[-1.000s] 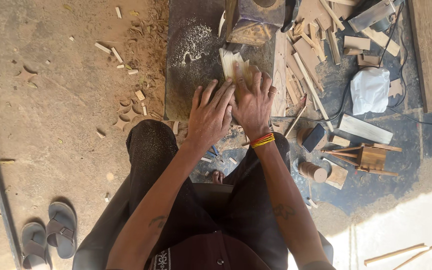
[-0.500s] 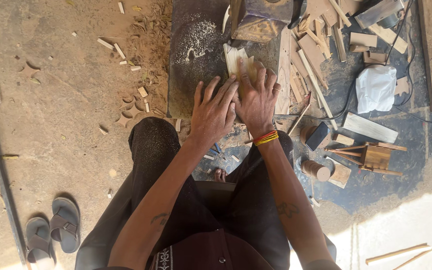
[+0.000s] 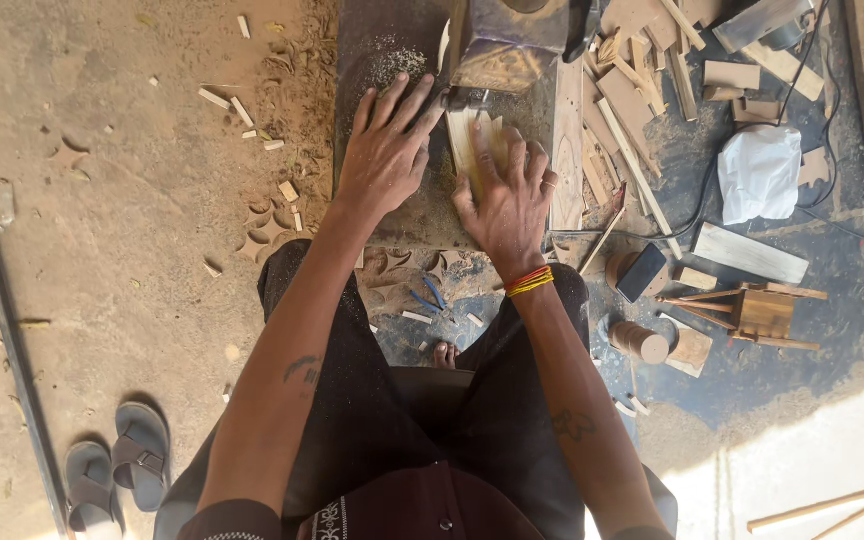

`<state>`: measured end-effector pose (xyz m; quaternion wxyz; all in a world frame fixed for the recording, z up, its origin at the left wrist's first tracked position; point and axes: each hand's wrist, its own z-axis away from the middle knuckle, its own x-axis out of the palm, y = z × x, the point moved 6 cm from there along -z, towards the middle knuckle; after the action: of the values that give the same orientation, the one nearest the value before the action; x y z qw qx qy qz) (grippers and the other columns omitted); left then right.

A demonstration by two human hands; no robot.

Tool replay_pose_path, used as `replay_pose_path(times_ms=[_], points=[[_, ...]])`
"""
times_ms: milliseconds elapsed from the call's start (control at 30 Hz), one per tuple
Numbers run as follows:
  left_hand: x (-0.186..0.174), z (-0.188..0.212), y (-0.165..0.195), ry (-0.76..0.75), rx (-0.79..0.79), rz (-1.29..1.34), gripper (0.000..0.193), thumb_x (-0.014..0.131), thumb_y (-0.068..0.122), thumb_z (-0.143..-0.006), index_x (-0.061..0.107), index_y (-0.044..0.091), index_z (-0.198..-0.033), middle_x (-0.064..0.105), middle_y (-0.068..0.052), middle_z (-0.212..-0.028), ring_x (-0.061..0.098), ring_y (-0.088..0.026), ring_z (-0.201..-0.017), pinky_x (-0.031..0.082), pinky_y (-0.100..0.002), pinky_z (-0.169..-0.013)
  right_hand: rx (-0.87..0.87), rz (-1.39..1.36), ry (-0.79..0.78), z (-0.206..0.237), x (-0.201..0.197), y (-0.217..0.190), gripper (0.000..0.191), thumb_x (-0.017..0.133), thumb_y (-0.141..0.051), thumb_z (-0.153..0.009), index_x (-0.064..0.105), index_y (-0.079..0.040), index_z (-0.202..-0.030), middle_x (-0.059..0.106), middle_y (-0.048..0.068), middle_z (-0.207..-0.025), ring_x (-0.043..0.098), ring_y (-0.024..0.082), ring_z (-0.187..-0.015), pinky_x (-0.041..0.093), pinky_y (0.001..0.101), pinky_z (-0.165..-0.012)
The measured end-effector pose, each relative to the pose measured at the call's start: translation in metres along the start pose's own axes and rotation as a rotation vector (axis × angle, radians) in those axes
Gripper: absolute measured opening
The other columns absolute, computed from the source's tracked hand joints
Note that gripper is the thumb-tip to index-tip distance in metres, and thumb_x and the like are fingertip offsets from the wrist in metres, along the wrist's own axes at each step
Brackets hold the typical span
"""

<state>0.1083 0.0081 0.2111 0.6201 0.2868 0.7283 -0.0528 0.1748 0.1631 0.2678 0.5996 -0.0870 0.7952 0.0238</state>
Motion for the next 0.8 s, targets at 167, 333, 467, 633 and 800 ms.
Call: replay_pose_path(times_ms=[167, 333, 467, 633, 800], points=[[0.002, 0.000, 0.002, 0.037, 0.024, -0.028, 0.063, 0.069, 0.022, -0.096, 0.048, 0.029, -0.155, 0.030, 0.001, -0.170, 0.025, -0.025, -0.155, 0.019, -0.055, -0.127, 0.010, -0.032, -0.023, 0.002, -0.001, 0.002, 0.065, 0.055, -0.043, -0.099, 0.045, -0.024, -0.160, 0.048, 0.018, -0.147, 0.046, 0.041, -0.130, 0.042, 0.0625, -0.101], [0.004, 0.003, -0.001, 0.055, 0.034, -0.033, 0.055, 0.066, 0.024, -0.099, 0.053, 0.028, -0.152, 0.029, 0.000, -0.170, 0.022, -0.027, -0.156, 0.020, -0.056, -0.127, -0.038, -0.006, -0.060, 0.006, 0.006, 0.000, 0.065, 0.050, -0.046, -0.105, 0.039, -0.019, -0.164, 0.032, 0.015, -0.168, 0.034, 0.042, -0.150, 0.036, 0.0635, -0.115], [0.005, 0.004, -0.001, 0.071, 0.046, -0.050, 0.053, 0.064, 0.025, -0.100, 0.054, 0.026, -0.153, 0.029, -0.001, -0.170, 0.021, -0.028, -0.156, 0.019, -0.057, -0.127, -0.126, -0.053, -0.097, 0.009, 0.007, -0.005, 0.078, 0.050, -0.057, -0.104, 0.031, -0.012, -0.165, 0.020, 0.011, -0.172, 0.022, 0.042, -0.156, 0.031, 0.0664, -0.120], [0.011, 0.007, -0.002, 0.073, 0.049, -0.050, 0.053, 0.063, 0.025, -0.100, 0.056, 0.025, -0.152, 0.027, -0.003, -0.170, 0.017, -0.028, -0.157, 0.018, -0.059, -0.127, -0.096, -0.035, -0.129, 0.009, 0.006, -0.007, 0.077, 0.052, -0.042, -0.097, 0.031, -0.013, -0.165, 0.024, 0.012, -0.171, 0.023, 0.044, -0.156, 0.030, 0.0635, -0.122], [0.014, 0.007, -0.004, 0.092, 0.053, -0.077, 0.051, 0.062, 0.028, -0.102, 0.056, 0.025, -0.152, 0.026, -0.002, -0.171, 0.014, -0.027, -0.158, 0.017, -0.060, -0.127, -0.083, -0.110, -0.137, 0.005, 0.004, -0.008, 0.078, 0.054, -0.036, -0.093, 0.033, -0.011, -0.163, 0.026, 0.014, -0.170, 0.026, 0.045, -0.154, 0.030, 0.0592, -0.124]])
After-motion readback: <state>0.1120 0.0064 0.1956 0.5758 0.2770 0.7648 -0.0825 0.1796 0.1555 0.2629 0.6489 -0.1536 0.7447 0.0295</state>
